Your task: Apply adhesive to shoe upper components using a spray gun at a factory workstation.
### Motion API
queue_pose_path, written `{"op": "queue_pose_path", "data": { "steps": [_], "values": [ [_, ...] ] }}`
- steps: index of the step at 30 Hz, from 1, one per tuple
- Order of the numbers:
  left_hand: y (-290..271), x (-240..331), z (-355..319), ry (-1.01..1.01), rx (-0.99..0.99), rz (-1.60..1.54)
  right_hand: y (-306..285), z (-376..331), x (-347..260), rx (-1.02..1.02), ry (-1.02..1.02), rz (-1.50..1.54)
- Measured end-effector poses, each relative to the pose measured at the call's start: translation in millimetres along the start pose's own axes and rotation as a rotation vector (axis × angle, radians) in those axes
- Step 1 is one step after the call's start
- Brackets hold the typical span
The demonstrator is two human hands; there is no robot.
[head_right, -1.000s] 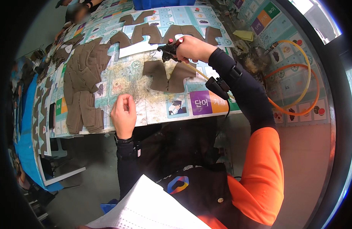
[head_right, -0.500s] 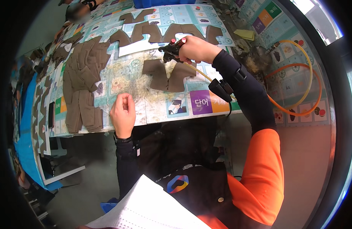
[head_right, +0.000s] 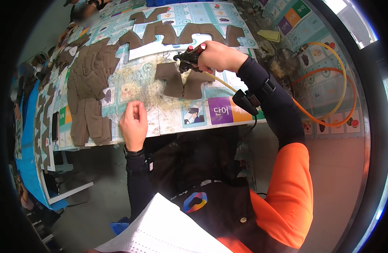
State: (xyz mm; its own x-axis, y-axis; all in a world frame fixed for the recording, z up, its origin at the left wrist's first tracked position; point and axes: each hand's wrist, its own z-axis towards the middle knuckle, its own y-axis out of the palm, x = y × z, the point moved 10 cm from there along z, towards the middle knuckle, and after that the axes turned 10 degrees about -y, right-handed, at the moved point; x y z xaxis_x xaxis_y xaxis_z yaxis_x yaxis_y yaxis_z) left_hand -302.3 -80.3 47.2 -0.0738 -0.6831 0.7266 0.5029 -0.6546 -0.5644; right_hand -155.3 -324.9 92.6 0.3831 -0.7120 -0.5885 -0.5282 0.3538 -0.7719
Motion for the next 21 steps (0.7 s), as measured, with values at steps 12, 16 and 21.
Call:
{"op": "queue_pose_path", "data": {
  "steps": [12, 16, 21],
  "values": [
    [1, -3, 0, -0.009, 0.005, 0.007, 6, -13, -3, -0.032, -0.051, -0.144],
    [5, -6, 0, -0.039, -0.031, 0.015, 10, -19, -2, -0.032, -0.031, -0.155],
    [2, -4, 0, -0.019, 0.002, 0.012, 13, -27, -14, 0.045, -0.165, -0.075]
  ]
}}
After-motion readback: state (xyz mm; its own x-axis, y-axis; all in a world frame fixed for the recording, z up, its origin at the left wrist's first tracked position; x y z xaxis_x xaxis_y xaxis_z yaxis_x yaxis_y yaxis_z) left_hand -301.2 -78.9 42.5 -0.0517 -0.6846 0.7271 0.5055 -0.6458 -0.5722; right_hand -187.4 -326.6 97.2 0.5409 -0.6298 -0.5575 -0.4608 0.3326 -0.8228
